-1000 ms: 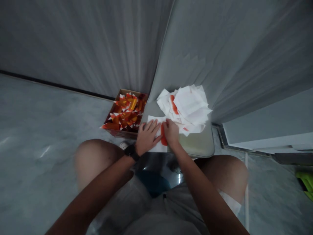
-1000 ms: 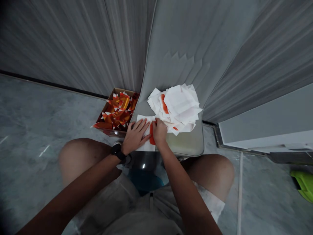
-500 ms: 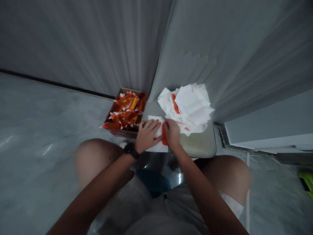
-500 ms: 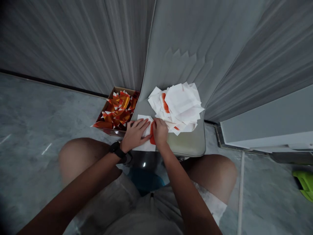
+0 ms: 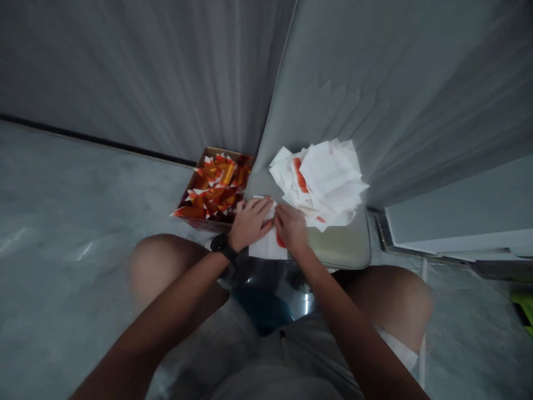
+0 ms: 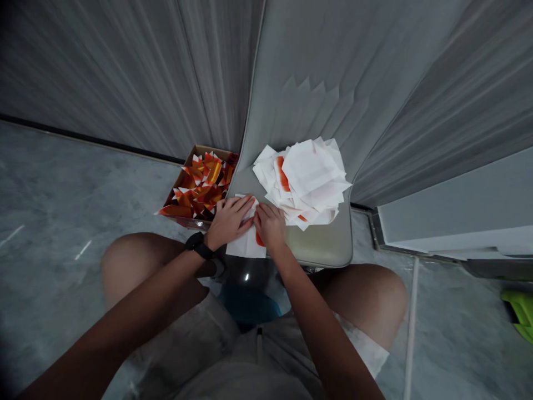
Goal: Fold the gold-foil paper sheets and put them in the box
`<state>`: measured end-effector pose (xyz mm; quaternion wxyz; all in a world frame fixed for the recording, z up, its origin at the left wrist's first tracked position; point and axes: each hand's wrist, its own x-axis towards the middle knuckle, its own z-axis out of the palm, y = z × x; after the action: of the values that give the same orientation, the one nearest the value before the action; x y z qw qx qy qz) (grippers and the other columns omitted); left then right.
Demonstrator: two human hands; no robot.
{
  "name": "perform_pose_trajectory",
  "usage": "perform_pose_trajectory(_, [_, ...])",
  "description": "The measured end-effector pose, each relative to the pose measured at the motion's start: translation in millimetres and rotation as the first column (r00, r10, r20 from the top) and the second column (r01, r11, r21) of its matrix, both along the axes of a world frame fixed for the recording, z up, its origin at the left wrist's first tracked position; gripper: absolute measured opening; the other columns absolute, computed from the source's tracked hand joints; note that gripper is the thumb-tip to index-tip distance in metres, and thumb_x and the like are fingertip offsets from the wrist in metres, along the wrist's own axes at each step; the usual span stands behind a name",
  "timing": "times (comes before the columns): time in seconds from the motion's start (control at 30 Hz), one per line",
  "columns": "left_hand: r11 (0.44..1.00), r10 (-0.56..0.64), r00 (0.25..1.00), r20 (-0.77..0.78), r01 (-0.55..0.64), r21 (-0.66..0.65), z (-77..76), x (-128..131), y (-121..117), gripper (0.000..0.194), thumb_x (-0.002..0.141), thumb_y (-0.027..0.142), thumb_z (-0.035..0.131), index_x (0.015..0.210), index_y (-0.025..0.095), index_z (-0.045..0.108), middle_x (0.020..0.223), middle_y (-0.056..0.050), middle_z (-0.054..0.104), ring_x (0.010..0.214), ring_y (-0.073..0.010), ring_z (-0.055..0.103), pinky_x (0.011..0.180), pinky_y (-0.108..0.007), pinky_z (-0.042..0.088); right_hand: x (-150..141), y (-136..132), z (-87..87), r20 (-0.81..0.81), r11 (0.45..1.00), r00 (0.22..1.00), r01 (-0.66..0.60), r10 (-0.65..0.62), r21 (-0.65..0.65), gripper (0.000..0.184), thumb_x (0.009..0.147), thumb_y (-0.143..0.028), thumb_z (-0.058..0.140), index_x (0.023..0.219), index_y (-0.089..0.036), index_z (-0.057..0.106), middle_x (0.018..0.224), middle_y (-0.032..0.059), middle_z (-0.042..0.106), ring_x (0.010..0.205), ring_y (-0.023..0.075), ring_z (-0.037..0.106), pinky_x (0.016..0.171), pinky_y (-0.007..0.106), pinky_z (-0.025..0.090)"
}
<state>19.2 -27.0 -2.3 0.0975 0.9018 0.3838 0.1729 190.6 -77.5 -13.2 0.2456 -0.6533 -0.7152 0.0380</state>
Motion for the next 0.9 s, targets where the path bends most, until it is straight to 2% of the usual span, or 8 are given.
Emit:
perform_pose_trajectory(0.1, [1.000,-0.004,1.000,-0.029,0.005,0.013,0.6,-1,2,0.062,0.099,0.043,0.046,0.156,0.019,0.043,0.162,-0.011,0.043,0.139,-0.0344,0.046,0.105,-0.053,0.034,0,0,-1.7,0.024,1.000,1.000,-0.004,0.004,0.025,0.032,0.103,-0.024,0.047,0.119,-0.017,0.074,0.125,0.0118,0.074,0.118,0.0275,0.064,0.103,0.044,0.043])
perform_pose_trajectory(0.27, [0.993,-0.114,0.991,-0.065,0.117,0.036,2.7,-5,6,0.058,0.102,0.039,0.038,0.155,0.018,0.044,0.161,-0.012,0.045,0.150,-0.0320,0.037,0.102,-0.052,0.036,-1,0,-3.8,0.083,0.996,0.996,0.013,-0.020,0.091,0.028,0.103,-0.024,0.050,0.112,-0.018,0.076,0.119,0.0099,0.077,0.120,0.0267,0.062,0.105,0.043,0.042])
perform_pose_trajectory(0.4, [0.992,-0.115,0.993,-0.032,0.116,0.044,3.8,-4,10,0.060,0.101,0.042,0.042,0.155,0.016,0.045,0.160,-0.014,0.047,0.149,-0.0329,0.039,0.101,-0.052,0.037,2,0,2.3,0.165,0.999,0.985,-0.045,0.040,0.029,0.029,0.105,-0.025,0.049,0.114,-0.017,0.075,0.125,0.0107,0.074,0.123,0.0255,0.061,0.105,0.042,0.041])
perform_pose_trajectory(0.6, [0.978,-0.207,0.978,0.013,0.206,0.020,1.9,-3,13,0.055,0.103,0.037,0.040,0.154,0.018,0.048,0.159,-0.014,0.047,0.149,-0.0335,0.039,0.106,-0.054,0.034,11,4,20.4,0.180,0.987,0.971,-0.147,0.158,-0.072,0.028,0.103,-0.024,0.050,0.111,-0.017,0.076,0.125,0.0106,0.074,0.121,0.0264,0.060,0.105,0.041,0.042])
perform_pose_trajectory(0.67, [0.980,-0.201,0.977,0.065,0.201,0.002,0.0,-4,13,0.052,0.104,0.038,0.040,0.152,0.019,0.050,0.156,-0.013,0.052,0.147,-0.0331,0.041,0.107,-0.053,0.034,9,10,29.4,0.162,0.990,0.982,-0.073,0.093,-0.125,0.029,0.104,-0.025,0.049,0.105,-0.016,0.077,0.117,0.0126,0.075,0.113,0.0262,0.063,0.100,0.039,0.045])
perform_pose_trajectory(0.73, [0.984,-0.171,0.976,0.136,0.175,-0.017,-2.7,-5,14,0.049,0.106,0.038,0.038,0.148,0.021,0.055,0.151,-0.011,0.057,0.147,-0.0323,0.043,0.108,-0.051,0.034,5,20,39.1,0.118,0.974,0.992,0.074,-0.050,-0.213,0.028,0.103,-0.029,0.051,0.102,-0.015,0.076,0.108,0.0138,0.075,0.100,0.0251,0.067,0.090,0.036,0.048])
perform_pose_trajectory(0.8, [0.989,-0.122,0.971,0.206,0.136,-0.053,-5.9,-5,16,0.046,0.107,0.038,0.035,0.144,0.023,0.060,0.146,-0.009,0.062,0.145,-0.0311,0.045,0.109,-0.051,0.034,2,31,48.1,0.041,0.922,0.982,0.189,-0.186,-0.338,0.026,0.100,-0.036,0.057,0.101,-0.016,0.075,0.100,0.0123,0.075,0.089,0.0232,0.068,0.081,0.033,0.048])
perform_pose_trajectory(0.9, [0.989,-0.047,0.962,0.267,0.082,-0.123,-11.2,-3,22,0.045,0.109,0.038,0.033,0.137,0.024,0.065,0.141,-0.007,0.066,0.141,-0.0294,0.049,0.108,-0.050,0.036,3,45,57.0,-0.086,0.828,0.950,0.213,-0.299,-0.520,0.024,0.093,-0.041,0.067,0.093,-0.018,0.073,0.087,0.0074,0.074,0.082,0.0204,0.067,0.074,0.030,0.047])
